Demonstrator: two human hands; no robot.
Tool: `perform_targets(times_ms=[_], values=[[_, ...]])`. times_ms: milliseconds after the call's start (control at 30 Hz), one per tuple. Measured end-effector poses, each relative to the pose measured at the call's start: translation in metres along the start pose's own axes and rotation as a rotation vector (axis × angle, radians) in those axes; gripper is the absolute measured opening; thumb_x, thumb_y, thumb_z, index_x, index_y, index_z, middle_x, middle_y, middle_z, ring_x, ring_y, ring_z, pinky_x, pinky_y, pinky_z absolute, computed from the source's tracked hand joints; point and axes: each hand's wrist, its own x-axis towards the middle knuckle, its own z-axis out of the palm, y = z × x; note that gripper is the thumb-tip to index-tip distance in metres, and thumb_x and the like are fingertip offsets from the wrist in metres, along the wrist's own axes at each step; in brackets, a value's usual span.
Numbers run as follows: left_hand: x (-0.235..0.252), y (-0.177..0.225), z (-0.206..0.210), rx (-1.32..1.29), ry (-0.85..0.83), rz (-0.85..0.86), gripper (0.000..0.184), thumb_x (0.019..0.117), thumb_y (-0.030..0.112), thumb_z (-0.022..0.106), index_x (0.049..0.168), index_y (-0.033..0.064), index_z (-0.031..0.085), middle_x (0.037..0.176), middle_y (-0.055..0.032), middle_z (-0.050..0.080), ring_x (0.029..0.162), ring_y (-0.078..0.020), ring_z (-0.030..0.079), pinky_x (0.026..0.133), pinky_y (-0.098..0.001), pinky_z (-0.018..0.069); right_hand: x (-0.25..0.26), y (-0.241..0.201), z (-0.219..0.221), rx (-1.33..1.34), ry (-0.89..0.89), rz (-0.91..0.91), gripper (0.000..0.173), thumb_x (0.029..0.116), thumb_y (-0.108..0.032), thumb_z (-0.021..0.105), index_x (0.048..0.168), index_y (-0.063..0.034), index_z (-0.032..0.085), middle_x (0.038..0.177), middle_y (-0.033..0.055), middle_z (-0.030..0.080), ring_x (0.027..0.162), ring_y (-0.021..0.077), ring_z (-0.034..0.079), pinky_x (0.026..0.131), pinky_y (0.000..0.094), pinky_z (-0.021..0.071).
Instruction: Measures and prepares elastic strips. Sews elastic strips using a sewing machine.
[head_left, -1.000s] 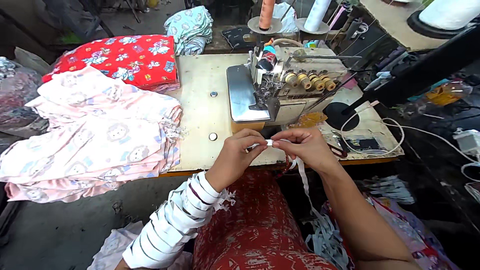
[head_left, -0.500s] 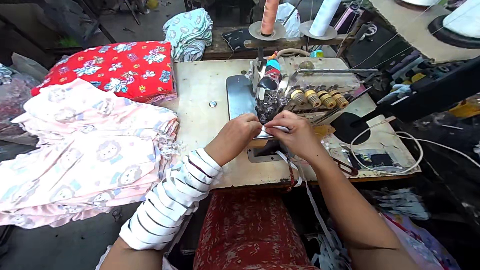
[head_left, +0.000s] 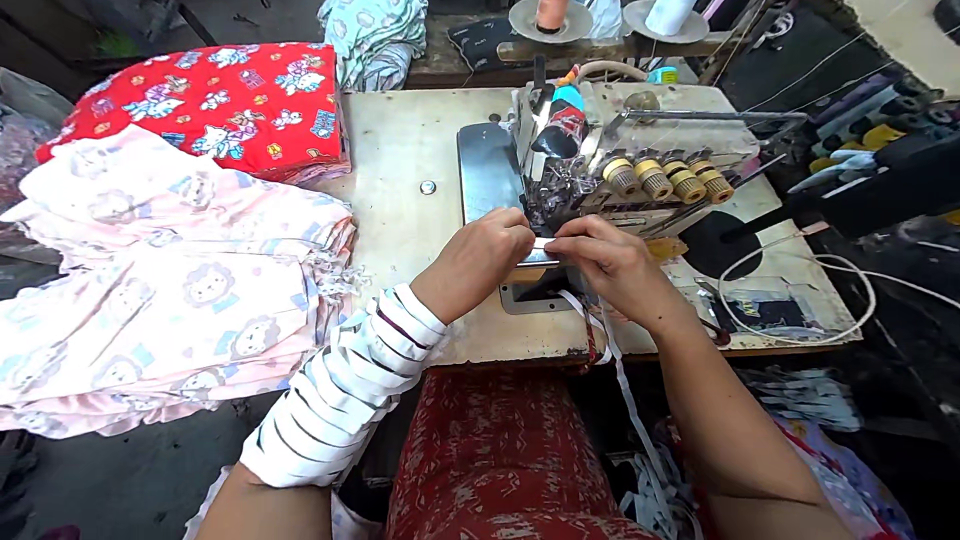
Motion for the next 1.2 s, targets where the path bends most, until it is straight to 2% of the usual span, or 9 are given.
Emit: perform_targets(times_ms=[167,333,533,733,867,967,1033,1100,1200], values=[[0.003,-0.005,0.009,0.015,0.073,-0.051,0.012,0.0946,0.001,0.064,0.093,-0.0022,0.075,0.094,-0.0144,0.069,0.089,-0.0256,0.068,0.079,-0.0331,0.0559,0.003,0.006,0.005,-0.018,0.055,0.049,0.023,0.0950,0.001,0.059,0.106,-0.0032,0.078,0.104,0.0144,0.068,0.091,0.0173,0.067,0.080,0.0239,0.0559],[0.006,-0.011,0.014,0.024,0.099,-0.098,0.012,0.0958,0.002,0.064,0.098,-0.0035,0.074,0.098,-0.0166,0.070,0.094,-0.0299,0.067,0.083,-0.0368,0.0543,0.005,0.000,0.014,-0.108,0.107,0.102,0.026,0.0947,0.004,0.060,0.113,-0.0028,0.077,0.106,0.0195,0.069,0.088,0.0280,0.069,0.074,0.0353,0.0580],[0.010,-0.010,0.014,0.023,0.115,-0.123,0.014,0.0951,0.001,0.063,0.097,-0.0038,0.075,0.098,-0.0175,0.071,0.095,-0.0304,0.068,0.085,-0.0379,0.0555,-0.002,-0.007,0.034,-0.158,0.241,0.143,0.027,0.0950,0.007,0.060,0.116,0.0007,0.075,0.110,0.0237,0.067,0.091,0.0322,0.069,0.074,0.0377,0.0589],[0.023,-0.021,0.009,0.108,0.013,-0.215,0.020,0.0941,0.000,0.058,0.106,-0.0051,0.074,0.109,-0.0233,0.068,0.101,-0.0393,0.066,0.086,-0.0484,0.0546,-0.016,-0.017,0.025,-0.130,0.325,0.245,0.021,0.0991,-0.001,0.059,0.116,0.0037,0.071,0.103,0.0188,0.069,0.083,0.0234,0.070,0.073,0.0332,0.0597],[0.040,-0.034,-0.001,0.106,-0.084,-0.327,0.023,0.0998,0.002,0.055,0.112,-0.0044,0.074,0.113,-0.0262,0.066,0.105,-0.0415,0.066,0.090,-0.0529,0.0535,-0.045,-0.028,0.018,0.059,0.175,0.468,0.023,0.1011,-0.004,0.054,0.115,0.0015,0.072,0.102,0.0165,0.068,0.080,0.0174,0.067,0.074,0.0301,0.0581],[0.021,-0.015,-0.023,0.235,-0.163,-0.389,0.018,0.0968,0.001,0.060,0.106,-0.0064,0.074,0.104,-0.0287,0.065,0.093,-0.0440,0.068,0.080,-0.0573,0.0549,-0.067,-0.031,0.015,0.143,0.136,0.549,0.027,0.1023,-0.007,0.051,0.114,-0.0015,0.074,0.104,0.0146,0.067,0.088,0.0126,0.062,0.078,0.0229,0.0521],[-0.001,0.015,-0.036,0.234,-0.221,-0.390,0.010,0.0940,0.002,0.066,0.094,-0.0038,0.074,0.089,-0.0222,0.067,0.083,-0.0382,0.068,0.074,-0.0547,0.0564,-0.078,-0.031,0.016,0.215,0.165,0.603,0.028,0.1026,-0.010,0.050,0.113,-0.0013,0.074,0.103,0.0123,0.068,0.087,0.0088,0.062,0.077,0.0208,0.0513],[-0.009,0.046,-0.027,0.092,-0.301,-0.382,0.016,0.0975,0.005,0.062,0.097,-0.0013,0.077,0.089,-0.0184,0.072,0.085,-0.0330,0.072,0.079,-0.0507,0.0577,-0.081,-0.033,0.020,0.290,0.188,0.642,0.029,0.1037,-0.017,0.052,0.114,-0.0003,0.073,0.101,0.0100,0.071,0.084,0.0047,0.062,0.077,0.0196,0.0509],[0.009,0.075,0.034,-0.109,-0.265,-0.364,0.023,0.0989,0.000,0.053,0.107,-0.0079,0.073,0.099,-0.0245,0.072,0.094,-0.0379,0.072,0.088,-0.0512,0.0560,-0.070,-0.033,0.023,0.384,0.226,0.708,0.034,0.1062,-0.024,0.052,0.110,0.0036,0.073,0.094,0.0092,0.070,0.080,0.0055,0.062,0.076,0.0241,0.0513]])
